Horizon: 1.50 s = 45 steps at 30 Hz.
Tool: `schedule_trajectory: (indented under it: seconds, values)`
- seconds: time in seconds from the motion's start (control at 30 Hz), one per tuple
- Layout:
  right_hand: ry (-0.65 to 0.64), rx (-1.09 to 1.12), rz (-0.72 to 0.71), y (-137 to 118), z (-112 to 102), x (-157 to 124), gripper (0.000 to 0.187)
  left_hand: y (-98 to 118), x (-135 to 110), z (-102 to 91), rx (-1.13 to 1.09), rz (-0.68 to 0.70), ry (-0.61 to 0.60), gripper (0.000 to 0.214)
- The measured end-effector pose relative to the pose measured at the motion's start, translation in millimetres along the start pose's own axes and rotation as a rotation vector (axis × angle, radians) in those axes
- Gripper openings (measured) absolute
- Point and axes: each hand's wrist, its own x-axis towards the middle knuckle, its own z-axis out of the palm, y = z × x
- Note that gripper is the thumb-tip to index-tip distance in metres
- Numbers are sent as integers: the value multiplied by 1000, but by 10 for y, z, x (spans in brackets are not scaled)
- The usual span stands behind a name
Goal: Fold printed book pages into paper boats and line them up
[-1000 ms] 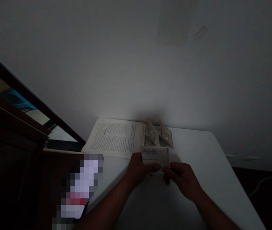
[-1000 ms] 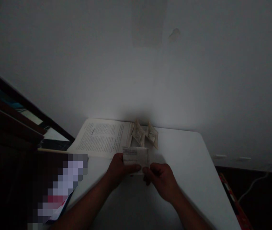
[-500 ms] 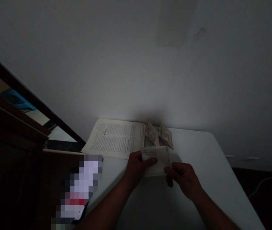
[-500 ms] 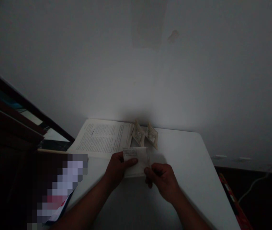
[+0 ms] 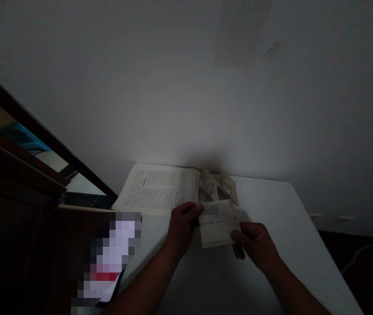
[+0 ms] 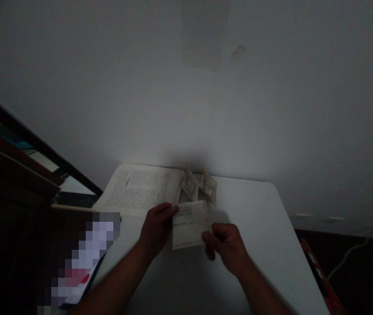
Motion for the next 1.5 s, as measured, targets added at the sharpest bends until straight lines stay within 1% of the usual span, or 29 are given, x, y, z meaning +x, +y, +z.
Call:
schedule_trajectory:
  seconds: [0.1, 0.2, 0.3, 0.37, 0.47, 0.6, 0.73, 0.83, 0.97, 1.1, 1.2, 1.4, 1.5]
  values:
    - [31, 79, 25, 24, -4, 7, 39, 39, 5, -23, -6, 53, 5, 14]
    - [44, 203, 42, 46, -2, 12, 38, 61, 6, -41, 5, 81, -21, 16]
    - [56, 303, 38, 57, 2, 16, 35, 53, -5, -30, 26, 62, -57, 20]
    - [68, 302, 39, 50, 4, 17, 34, 40, -15, -14, 34, 48, -78, 24]
    - [59, 228, 40, 9, 13, 12, 35, 19, -26, -4, 34, 52, -99, 29]
    - [37, -5, -9, -72, 52, -12, 36, -5, -30, -28, 70, 57, -150, 32]
    - [35, -284, -92, -111, 102, -27, 37, -1, -48, -45, 222, 68, -210, 26]
    - [49, -411, -138, -107, 119, -30, 37, 2, -70, -33, 363, 48, -204, 25]
    - [25, -463, -155, -89, 122, -30, 37, -26, -103, 21, 461, 17, -154, 21]
    - [8, -484, -128, -79, 129, -17, 37, -55, -126, 78, 479, -33, -103, 15]
    - [8, -499, -127, -75, 135, -4, 37, -55, -131, 91, 492, -25, -73, 14]
    - [14, -492, -140, -89, 142, -17, 34, -85, -142, 53, 506, -4, -68, 12]
    - [58, -465, -162, -110, 160, -18, 32, -95, -150, 55, 499, 22, -64, 13]
